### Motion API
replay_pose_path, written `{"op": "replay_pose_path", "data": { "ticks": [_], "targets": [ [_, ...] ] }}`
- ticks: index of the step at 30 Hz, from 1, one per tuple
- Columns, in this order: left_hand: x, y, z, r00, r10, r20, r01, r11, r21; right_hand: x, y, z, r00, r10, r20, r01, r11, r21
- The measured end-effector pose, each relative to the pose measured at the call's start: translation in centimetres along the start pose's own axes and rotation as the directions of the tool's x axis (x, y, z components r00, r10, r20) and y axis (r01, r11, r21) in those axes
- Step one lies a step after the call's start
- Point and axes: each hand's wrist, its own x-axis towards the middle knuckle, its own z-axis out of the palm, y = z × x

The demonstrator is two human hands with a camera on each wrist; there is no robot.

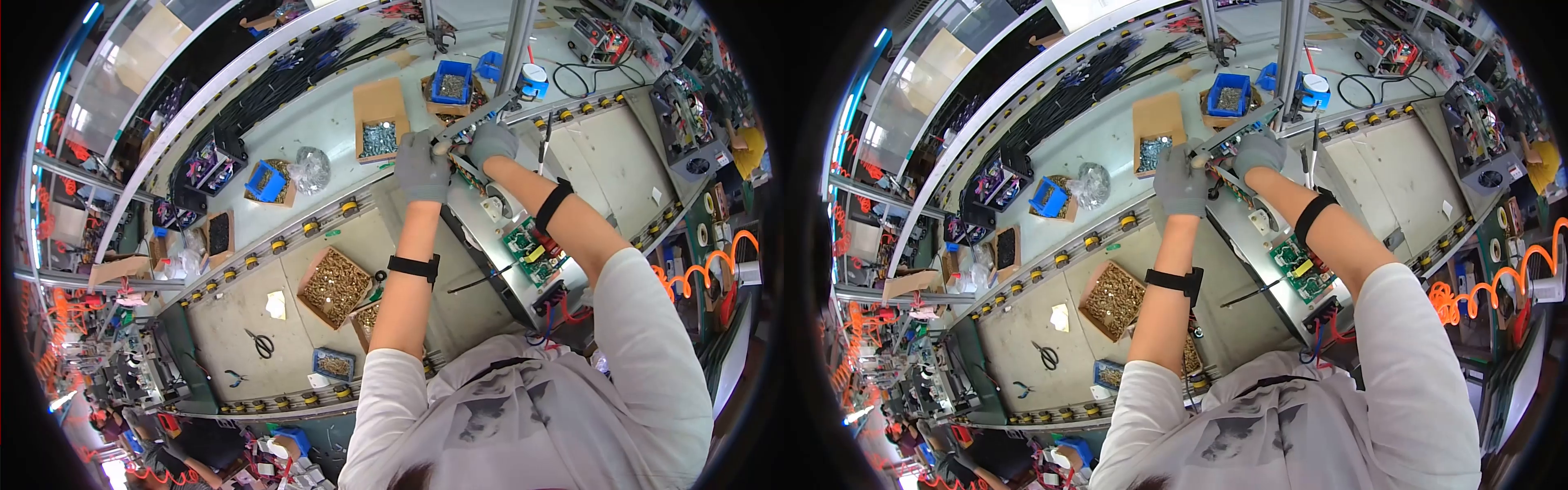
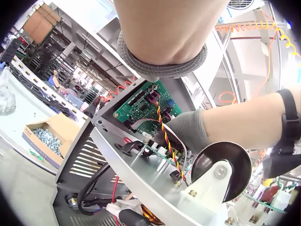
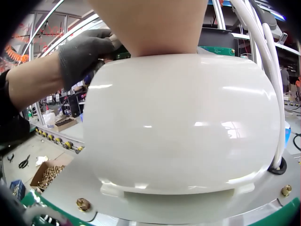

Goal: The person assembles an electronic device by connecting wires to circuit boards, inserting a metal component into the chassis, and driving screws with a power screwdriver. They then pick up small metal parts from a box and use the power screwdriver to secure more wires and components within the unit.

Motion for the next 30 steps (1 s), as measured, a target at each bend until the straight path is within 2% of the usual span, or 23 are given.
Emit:
{"op": "replay_pose_path", "data": {
  "ticks": [4, 9, 13, 15, 22, 24, 25, 27, 28, 30],
  "targets": [
    [0.2, -0.1, 0.1, 0.999, -0.030, 0.022, 0.032, 0.998, -0.055, 0.0, 0.7, 0.5, 0.997, 0.032, -0.065, -0.029, 0.998, 0.050],
    [-0.1, -0.3, 0.1, 1.000, 0.025, -0.008, -0.025, 0.998, -0.058, 1.2, 0.4, 1.3, 0.988, 0.147, 0.048, -0.154, 0.968, 0.198],
    [-0.4, -0.3, 0.2, 0.999, 0.029, -0.030, -0.032, 0.996, -0.089, 1.8, 0.4, 1.9, 0.990, 0.132, 0.043, -0.138, 0.968, 0.209],
    [-0.4, -0.1, 0.3, 1.000, 0.007, -0.017, -0.008, 0.995, -0.099, 2.1, 0.4, 2.6, 0.988, 0.141, -0.059, -0.125, 0.969, 0.211],
    [-0.1, 0.3, -0.3, 0.998, 0.059, -0.020, -0.061, 0.994, -0.093, 1.1, 0.1, 1.2, 0.990, 0.135, 0.024, -0.137, 0.956, 0.260],
    [0.0, 1.2, -0.6, 0.996, -0.025, 0.084, 0.024, 0.999, 0.021, 0.3, 0.0, 0.5, 0.993, 0.115, -0.011, -0.111, 0.975, 0.191],
    [0.1, 2.3, -1.2, 0.996, -0.012, 0.086, 0.010, 1.000, 0.024, 0.4, 0.2, 0.3, 0.993, 0.118, -0.014, -0.112, 0.972, 0.205],
    [-0.1, 4.6, -1.9, 0.985, 0.026, 0.169, -0.079, 0.944, 0.320, 0.6, 1.1, -0.2, 0.993, -0.097, 0.070, 0.097, 0.995, -0.008],
    [-0.3, 5.0, -1.1, 0.984, 0.037, 0.177, -0.093, 0.944, 0.317, 0.8, 1.6, -0.6, 0.994, -0.088, 0.067, 0.088, 0.996, 0.002],
    [-0.8, 4.9, 1.2, 0.953, 0.231, 0.197, -0.304, 0.712, 0.633, 1.2, 2.8, -1.6, 0.940, -0.279, 0.196, 0.295, 0.954, -0.055]
  ]
}}
